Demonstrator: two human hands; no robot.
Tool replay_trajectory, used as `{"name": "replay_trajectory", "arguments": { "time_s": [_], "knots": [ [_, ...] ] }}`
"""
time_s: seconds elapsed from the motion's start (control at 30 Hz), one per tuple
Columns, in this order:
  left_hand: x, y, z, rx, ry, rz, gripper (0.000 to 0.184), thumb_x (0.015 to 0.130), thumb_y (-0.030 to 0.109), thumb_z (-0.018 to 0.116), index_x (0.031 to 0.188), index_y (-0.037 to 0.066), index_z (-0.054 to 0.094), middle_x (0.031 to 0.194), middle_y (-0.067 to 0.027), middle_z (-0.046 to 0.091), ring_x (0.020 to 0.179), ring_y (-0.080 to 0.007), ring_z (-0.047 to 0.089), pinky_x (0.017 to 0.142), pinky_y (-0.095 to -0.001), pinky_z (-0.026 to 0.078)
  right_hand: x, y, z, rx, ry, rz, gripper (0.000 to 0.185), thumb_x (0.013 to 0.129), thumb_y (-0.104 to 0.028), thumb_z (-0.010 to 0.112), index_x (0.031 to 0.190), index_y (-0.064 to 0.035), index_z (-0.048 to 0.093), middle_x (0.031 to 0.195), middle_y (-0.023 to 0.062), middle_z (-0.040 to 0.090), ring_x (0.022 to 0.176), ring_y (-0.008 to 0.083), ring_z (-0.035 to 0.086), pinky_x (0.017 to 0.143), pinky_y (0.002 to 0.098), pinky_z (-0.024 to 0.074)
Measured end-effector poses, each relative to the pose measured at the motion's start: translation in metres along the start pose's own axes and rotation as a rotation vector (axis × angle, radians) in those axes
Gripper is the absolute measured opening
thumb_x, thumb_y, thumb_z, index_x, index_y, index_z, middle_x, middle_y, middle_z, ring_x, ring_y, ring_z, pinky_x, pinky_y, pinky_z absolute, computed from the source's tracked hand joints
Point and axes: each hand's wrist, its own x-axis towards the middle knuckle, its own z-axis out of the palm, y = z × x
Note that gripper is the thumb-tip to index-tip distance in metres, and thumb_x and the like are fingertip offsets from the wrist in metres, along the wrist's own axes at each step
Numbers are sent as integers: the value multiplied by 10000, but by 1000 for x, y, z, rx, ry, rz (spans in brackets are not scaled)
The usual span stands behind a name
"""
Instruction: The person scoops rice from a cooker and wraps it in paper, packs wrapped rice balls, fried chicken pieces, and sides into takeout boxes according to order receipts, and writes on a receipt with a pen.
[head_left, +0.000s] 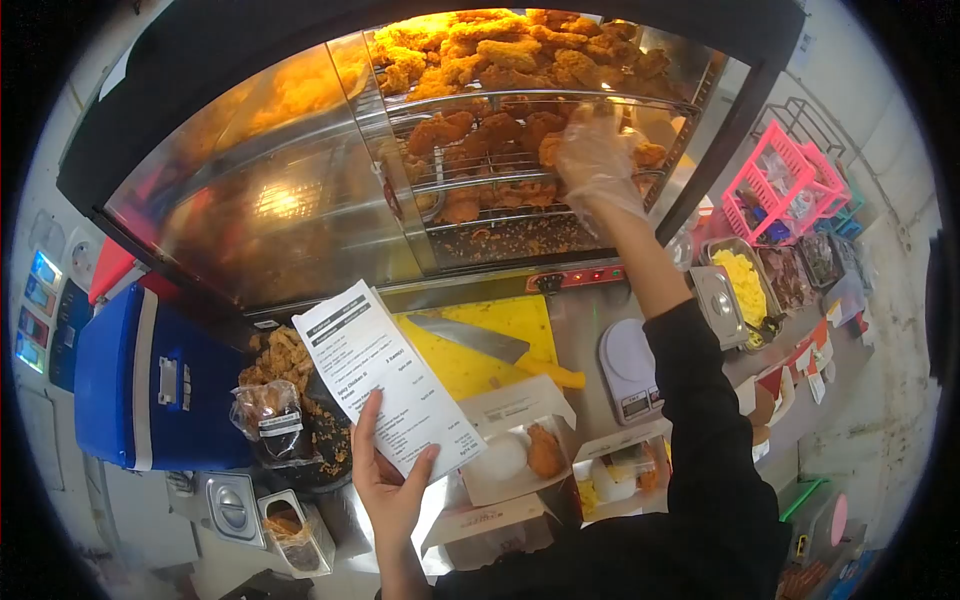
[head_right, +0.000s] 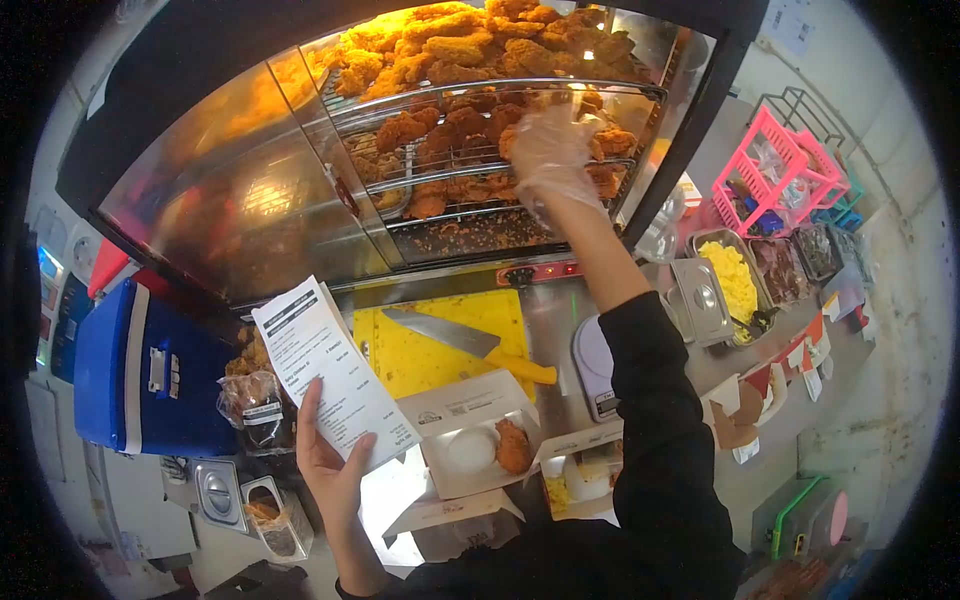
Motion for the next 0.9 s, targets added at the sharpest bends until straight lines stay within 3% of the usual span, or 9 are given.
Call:
{"name": "replay_trajectory", "arguments": {
  "time_s": [0.1, 0.13, 0.17, 0.27, 0.6, 0.73, 0.8, 0.87, 0.9],
  "knots": [
    [5, -2, -1, 89, 18, 24, 725, 686, -147, 617, 1341, 7, 347, 1203, -109, 380, 1147, -223, 466, 943, -319, 450, -2, -32, -9, -9, -105, -406, 348, 855, -171, 489, 1176, -69, 577, 1233, 148, 537, 1210, 261, 440, 1001, 404, 349],
    [7, -3, -1, 94, 29, 21, 725, 686, -147, 617, 1341, 7, 347, 1203, -109, 380, 1147, -223, 466, 943, -319, 450, -3, -37, -6, 70, 166, -469, 414, 834, -174, 536, 1238, -82, 521, 1081, 143, 625, 1146, 236, 509, 933, 372, 406],
    [10, -4, -2, 83, 20, 21, 737, 682, -150, 619, 1346, 7, 339, 1214, -111, 378, 1157, -226, 459, 947, -322, 447, 14, -43, 4, 80, 163, -481, 414, 834, -174, 536, 1238, -82, 521, 1081, 143, 625, 1146, 236, 509, 933, 372, 406],
    [12, -6, -4, 55, 42, -3, 765, 674, -155, 623, 1357, 9, 319, 1242, -115, 371, 1175, -231, 444, 954, -327, 441, 51, -68, 25, 582, -41, -358, 289, 847, -133, 479, 1107, -60, 580, 1050, 184, 615, 1020, 272, 579, 913, 369, 432],
    [30, -2, -18, 34, 6, 104, 814, 676, -122, 622, 1392, 37, 269, 1292, -129, 349, 1211, -229, 406, 968, -330, 418, 70, -114, 19, 53, 37, -706, 381, 870, -222, 503, 1225, -85, 481, 1128, 166, 585, 1056, 281, 565, 911, 379, 440],
    [22, 6, -27, 34, 18, 87, 862, 628, -138, 634, 1388, 1, 253, 1390, -161, 304, 1222, -241, 410, 989, -353, 403, 65, -109, 12, -35, 219, -985, 431, 880, -258, 512, 1273, -95, 442, 1160, 159, 573, 1070, 285, 559, 910, 382, 443],
    [16, 8, -33, 19, 22, 88, 860, 630, -138, 633, 1388, -2, 249, 1386, -165, 306, 1221, -242, 411, 985, -353, 409, 51, -97, 9, 36, 290, -1092, 458, 884, -276, 517, 1296, -100, 422, 1175, 156, 568, 1077, 287, 556, 910, 384, 444],
    [5, 10, -38, -6, -2, 93, 859, 633, -138, 632, 1388, -4, 246, 1383, -169, 308, 1220, -242, 412, 981, -352, 414, 7, -97, -33, 330, -138, -732, 519, 843, -216, 589, 1294, -62, 386, 1240, 180, 503, 1148, 295, 498, 944, 382, 423],
    [0, 10, -42, -27, 16, 115, 841, 650, -132, 624, 1391, 16, 255, 1347, -151, 318, 1217, -238, 408, 977, -343, 412, -4, -82, -22, 456, 85, -856, 509, 823, -165, 602, 1271, -44, 391, 1252, 173, 482, 1170, 294, 473, 981, 380, 389]
  ]
}}
